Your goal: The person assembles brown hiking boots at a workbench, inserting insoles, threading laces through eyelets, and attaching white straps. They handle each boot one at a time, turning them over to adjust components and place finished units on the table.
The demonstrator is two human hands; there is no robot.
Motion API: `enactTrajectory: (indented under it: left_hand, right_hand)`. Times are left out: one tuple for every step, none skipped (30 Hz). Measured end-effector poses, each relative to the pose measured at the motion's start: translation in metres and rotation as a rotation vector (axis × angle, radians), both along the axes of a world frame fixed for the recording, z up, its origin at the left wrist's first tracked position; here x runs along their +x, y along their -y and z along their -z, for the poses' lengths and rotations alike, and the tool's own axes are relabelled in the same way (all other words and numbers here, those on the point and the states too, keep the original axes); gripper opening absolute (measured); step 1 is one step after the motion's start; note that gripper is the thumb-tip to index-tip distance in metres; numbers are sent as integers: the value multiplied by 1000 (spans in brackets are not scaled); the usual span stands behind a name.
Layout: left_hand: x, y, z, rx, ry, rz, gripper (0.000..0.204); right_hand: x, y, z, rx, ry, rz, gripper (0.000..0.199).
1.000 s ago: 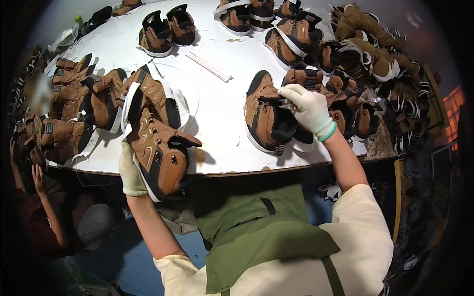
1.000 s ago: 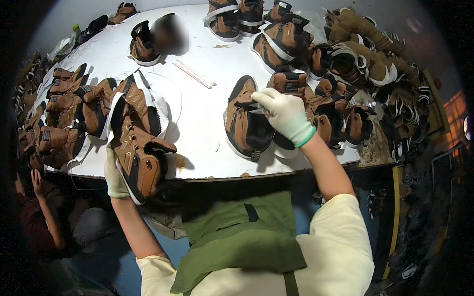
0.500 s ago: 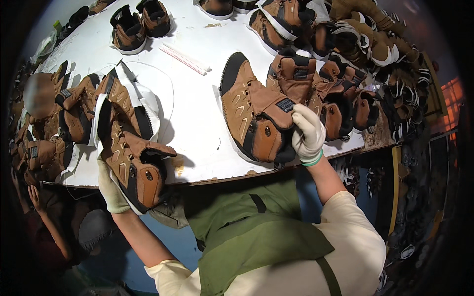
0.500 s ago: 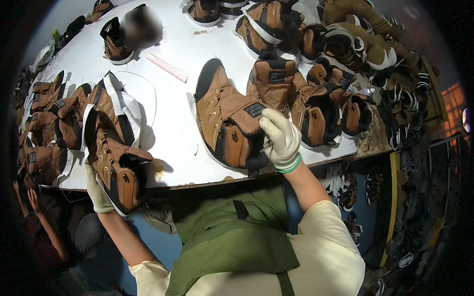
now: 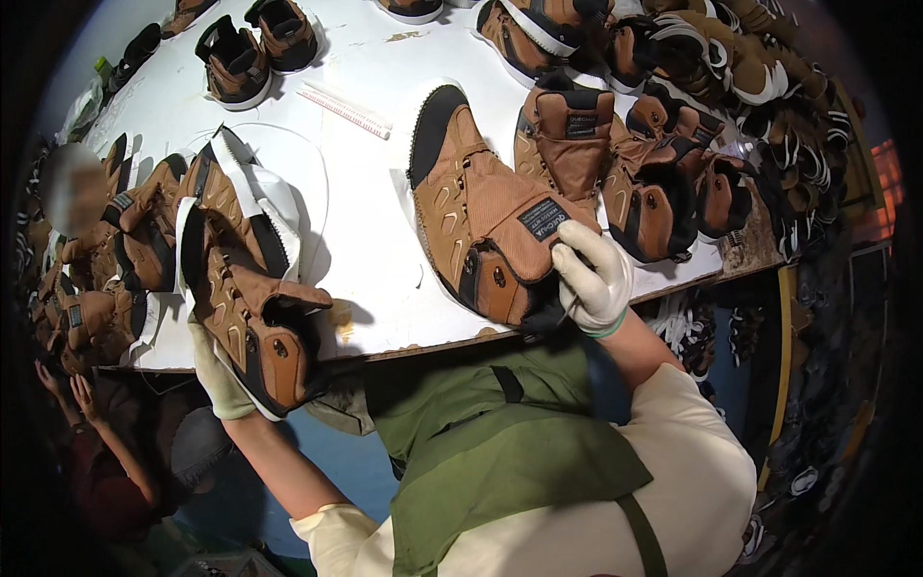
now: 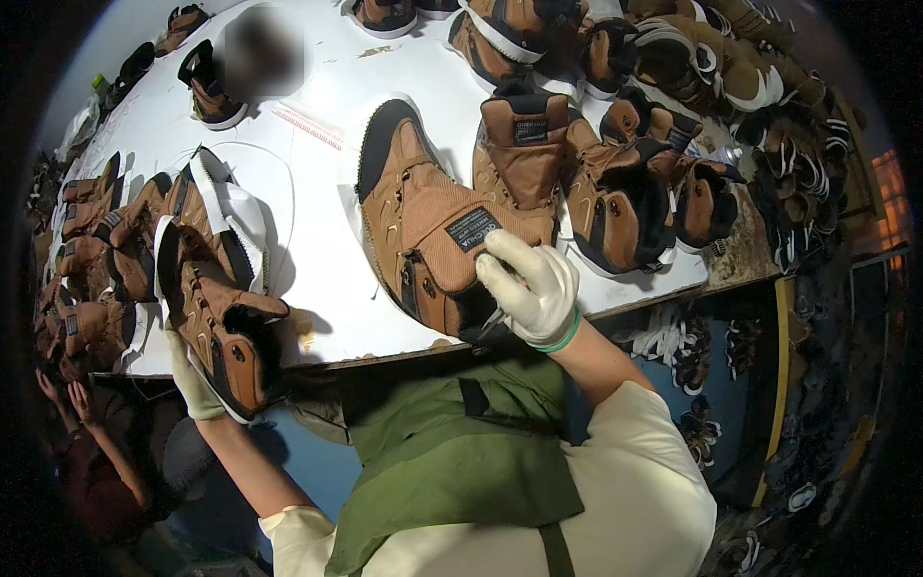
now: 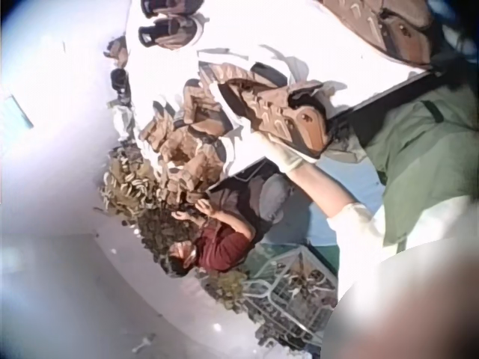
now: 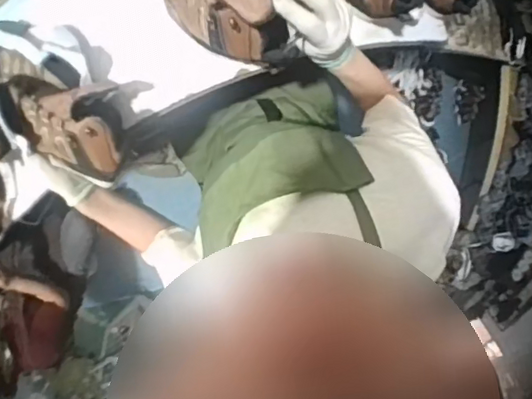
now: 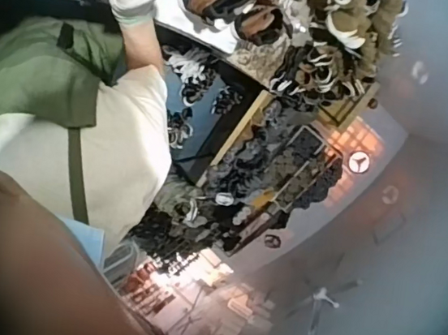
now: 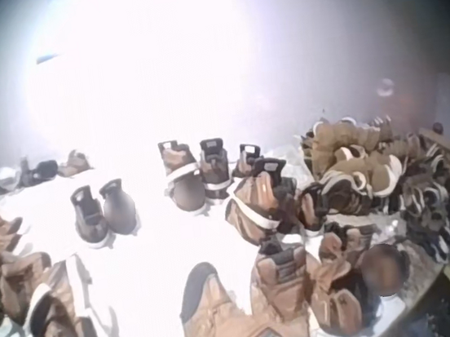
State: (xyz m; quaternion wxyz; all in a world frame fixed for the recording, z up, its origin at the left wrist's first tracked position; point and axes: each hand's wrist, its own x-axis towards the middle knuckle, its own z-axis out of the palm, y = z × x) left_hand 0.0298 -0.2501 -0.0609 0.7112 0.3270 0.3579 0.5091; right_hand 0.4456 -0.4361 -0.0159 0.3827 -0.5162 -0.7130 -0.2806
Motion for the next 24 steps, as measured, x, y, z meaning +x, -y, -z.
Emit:
enactTrajectory:
  left_hand:
    - [1,0,-1,-1,8,3,57]
    - [3,1,-2,5,-1,-2,56]
    - [4,1,-3,11,-10,-8,55]
    - [5,2,-4,16,-19,-14,54]
    - [6,3,-6,19,-16,-17,54]
    - [8,3,-7,22,-12,-21,54]
    - [9,4,-8,25,-9,-25,54]
    - [8,4,-7,28,1,-11,54]
    - [6,3,-5,31,11,4,54]
    - [5,3,-5,34,21,18,54]
    - [5,3,-4,41,14,11,54]
    - [6,3,-5,37,15,4,53]
    - [7,4,-6,34,16,-3,53]
    - [7,5,-6,31,17,-9,53]
    - [5,4,-5,33,22,10,53]
    - [1,2,-1,36,26,28,53]
    - [-1,1,1,39,32,49,53]
    - [0,1,1,35,41,55,53]
    - [0,0,1,32,50,61,53]
    - [0,0,1,29,58,66,52]
    - [0,0,0,36,57,70,52]
    - [0,1,0,44,56,73,52]
    - [1,1,-1,51,55,77,52]
    - [4,3,-4,48,47,57,52]
  right_hand:
    - [-1,1,0,-2,-2,-9,42]
    - [-2,2,-1,-5,0,-17,42]
    - [-4,3,-1,-7,1,-25,42]
    - [-5,5,-1,-18,6,-27,42]
    - [-6,7,-1,-29,10,-30,43]
    - [-7,9,-1,-40,14,-33,43]
    - [-8,10,-2,-41,10,-41,44]
    - [-8,10,-2,-39,12,-36,43]
    - [-9,11,-3,-37,15,-32,43]
    - [-10,11,-3,-36,17,-28,43]
    - [-11,12,-3,-34,12,-26,43]
    - [-11,12,-3,-31,7,-23,42]
    - [-12,12,-3,-29,2,-21,42]
    - [-12,12,-3,-24,0,-21,42]
    - [-12,12,-2,-19,-2,-21,41]
    - [-12,12,-2,-14,-5,-22,41]
    - [-13,13,-1,-11,-10,-20,40]
    - [-13,13,-1,-9,-15,-18,40]
    - [-13,13,0,-6,-19,-16,40]
    - [-14,13,0,-5,-25,-9,39]
    - [-14,13,1,-3,-31,-3,39]
    - [-15,12,1,-2,-37,4,39]
    - [-15,12,0,5,-46,1,39]
    - [-16,10,0,11,-54,-3,39]
